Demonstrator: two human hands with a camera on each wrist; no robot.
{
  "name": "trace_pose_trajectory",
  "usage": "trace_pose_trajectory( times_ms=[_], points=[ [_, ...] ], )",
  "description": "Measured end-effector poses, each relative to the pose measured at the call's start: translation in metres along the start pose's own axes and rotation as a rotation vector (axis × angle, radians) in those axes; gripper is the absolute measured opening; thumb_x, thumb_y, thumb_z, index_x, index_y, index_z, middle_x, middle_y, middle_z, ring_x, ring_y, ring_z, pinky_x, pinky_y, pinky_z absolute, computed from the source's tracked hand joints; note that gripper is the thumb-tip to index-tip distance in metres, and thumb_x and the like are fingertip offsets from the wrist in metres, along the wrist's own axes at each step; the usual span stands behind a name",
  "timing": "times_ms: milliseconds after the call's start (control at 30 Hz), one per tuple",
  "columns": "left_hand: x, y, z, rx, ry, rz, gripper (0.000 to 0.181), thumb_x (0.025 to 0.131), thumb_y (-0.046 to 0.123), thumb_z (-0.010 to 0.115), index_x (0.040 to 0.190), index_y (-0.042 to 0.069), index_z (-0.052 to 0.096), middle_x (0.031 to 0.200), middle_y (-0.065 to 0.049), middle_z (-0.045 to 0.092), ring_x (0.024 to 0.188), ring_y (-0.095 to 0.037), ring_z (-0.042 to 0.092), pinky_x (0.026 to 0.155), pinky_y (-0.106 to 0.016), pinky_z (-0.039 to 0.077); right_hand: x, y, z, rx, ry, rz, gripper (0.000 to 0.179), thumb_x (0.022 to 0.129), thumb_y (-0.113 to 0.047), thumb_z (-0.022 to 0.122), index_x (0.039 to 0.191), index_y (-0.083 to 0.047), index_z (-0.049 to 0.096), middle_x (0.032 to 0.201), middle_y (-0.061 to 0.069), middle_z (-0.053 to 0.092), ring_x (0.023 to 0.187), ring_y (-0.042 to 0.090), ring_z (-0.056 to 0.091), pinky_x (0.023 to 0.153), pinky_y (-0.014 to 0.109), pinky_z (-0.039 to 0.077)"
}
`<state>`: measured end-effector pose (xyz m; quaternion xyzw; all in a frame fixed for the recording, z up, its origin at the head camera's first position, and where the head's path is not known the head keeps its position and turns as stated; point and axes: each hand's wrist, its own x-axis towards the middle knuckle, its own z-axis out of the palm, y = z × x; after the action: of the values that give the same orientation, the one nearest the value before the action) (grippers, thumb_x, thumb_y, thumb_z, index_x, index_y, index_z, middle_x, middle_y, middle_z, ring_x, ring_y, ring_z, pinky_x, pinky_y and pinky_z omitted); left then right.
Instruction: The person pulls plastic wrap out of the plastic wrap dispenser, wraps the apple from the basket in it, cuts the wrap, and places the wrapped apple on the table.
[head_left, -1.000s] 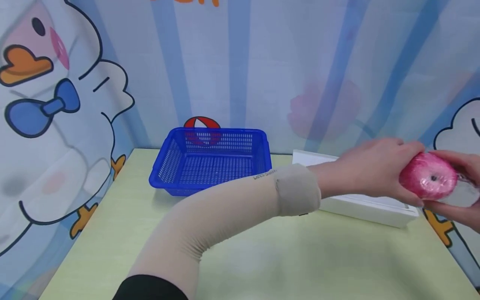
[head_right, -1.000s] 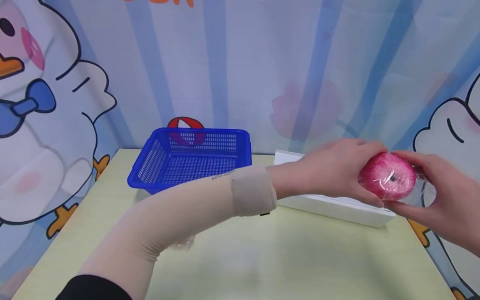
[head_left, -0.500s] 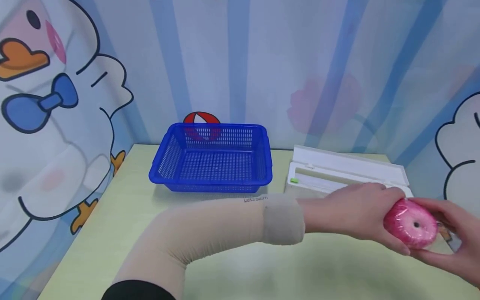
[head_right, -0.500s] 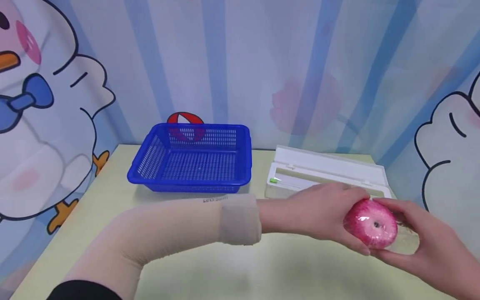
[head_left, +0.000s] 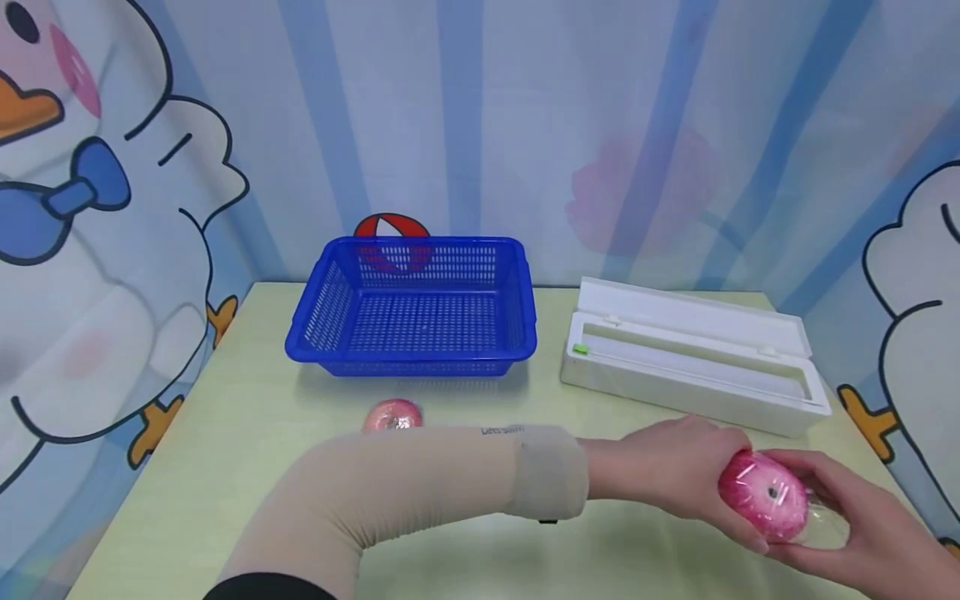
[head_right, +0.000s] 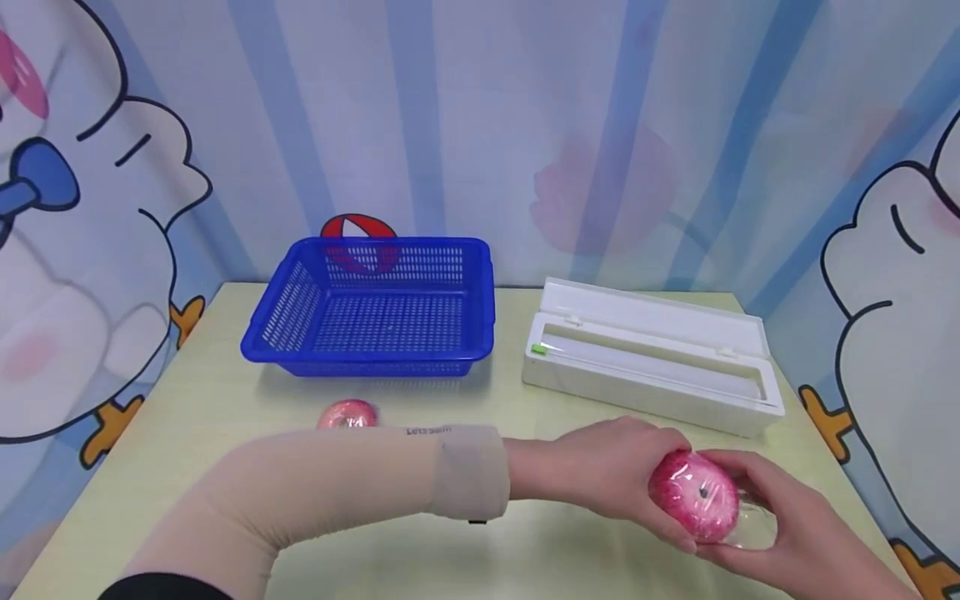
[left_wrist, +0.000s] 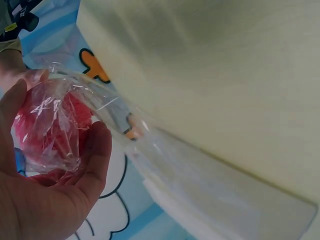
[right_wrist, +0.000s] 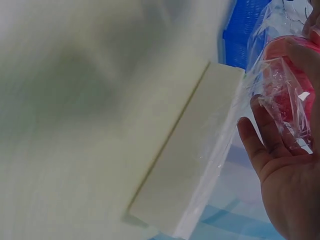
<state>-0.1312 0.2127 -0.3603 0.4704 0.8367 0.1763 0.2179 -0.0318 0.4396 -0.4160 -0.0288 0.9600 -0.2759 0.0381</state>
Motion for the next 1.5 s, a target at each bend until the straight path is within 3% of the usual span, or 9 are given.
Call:
trace_pose_trajectory(
  times_ms=[67,133,300,633,933,1300,1500],
  points=[
    [0.001,-0.005,0.008,-0.001,0.006,-0.017,0.056,0.082,0.057,0.089,0.121,0.029,0.060,0.095,0.024,0.059,0.078,0.011,0.052,0.067,-0.006,0.044,0.003,0.003,0.005,0.019,-0.060,0.024,0.090,0.076,-0.034,0.099,0.146,-0.001,0.053,0.138,0.022,0.063,0.116,0.028,0.066,0.079,0.033,0.065],
    [0.001,-0.010,0.017,0.009,0.013,-0.035,0.056,0.082,0.059,0.089,0.120,0.028,0.061,0.093,0.024,0.059,0.077,0.010,0.052,0.066,-0.007,0.043,0.008,0.006,0.009,0.037,-0.126,0.056,0.091,0.078,-0.038,0.097,0.147,0.001,0.051,0.139,0.023,0.062,0.118,0.037,0.064,0.081,0.039,0.065],
    [0.007,-0.021,0.035,0.001,0.009,-0.103,0.055,0.081,0.061,0.089,0.119,0.030,0.063,0.092,0.024,0.061,0.077,0.009,0.053,0.066,-0.008,0.043,0.021,0.012,0.019,0.089,-0.232,0.069,0.089,0.081,-0.040,0.095,0.148,0.001,0.051,0.139,0.021,0.063,0.119,0.034,0.065,0.084,0.038,0.065],
    [0.016,-0.037,0.049,-0.092,-0.049,-0.171,0.046,0.086,0.055,0.087,0.115,0.029,0.063,0.090,0.021,0.061,0.079,0.008,0.056,0.066,-0.009,0.046,0.044,0.021,0.024,0.079,-0.342,-0.057,0.081,0.081,-0.036,0.095,0.142,-0.004,0.054,0.134,0.012,0.066,0.110,0.020,0.067,0.085,0.037,0.064],
    [0.019,-0.044,0.060,-0.134,-0.029,-0.204,0.044,0.087,0.053,0.087,0.114,0.029,0.063,0.091,0.020,0.062,0.081,0.007,0.055,0.068,-0.009,0.045,0.055,0.027,0.024,0.151,-0.441,-0.125,0.073,0.086,-0.029,0.092,0.141,-0.002,0.052,0.131,0.011,0.066,0.102,0.002,0.063,0.081,0.029,0.062],
    [0.020,-0.046,0.063,-0.094,-0.021,-0.275,0.045,0.085,0.055,0.087,0.114,0.029,0.064,0.090,0.018,0.061,0.079,0.005,0.055,0.066,-0.012,0.044,0.063,0.031,0.032,0.179,-0.469,-0.154,0.075,0.086,-0.027,0.092,0.142,0.001,0.051,0.129,0.011,0.066,0.101,-0.002,0.061,0.080,0.020,0.058],
    [0.020,-0.045,0.064,-0.040,-0.011,-0.305,0.045,0.084,0.059,0.087,0.103,0.028,0.061,0.083,0.016,0.060,0.073,0.002,0.055,0.062,-0.014,0.044,0.065,0.034,0.036,0.173,-0.468,-0.179,0.071,0.087,-0.027,0.090,0.141,0.000,0.053,0.129,0.011,0.066,0.101,-0.003,0.061,0.080,0.019,0.058]
  ],
)
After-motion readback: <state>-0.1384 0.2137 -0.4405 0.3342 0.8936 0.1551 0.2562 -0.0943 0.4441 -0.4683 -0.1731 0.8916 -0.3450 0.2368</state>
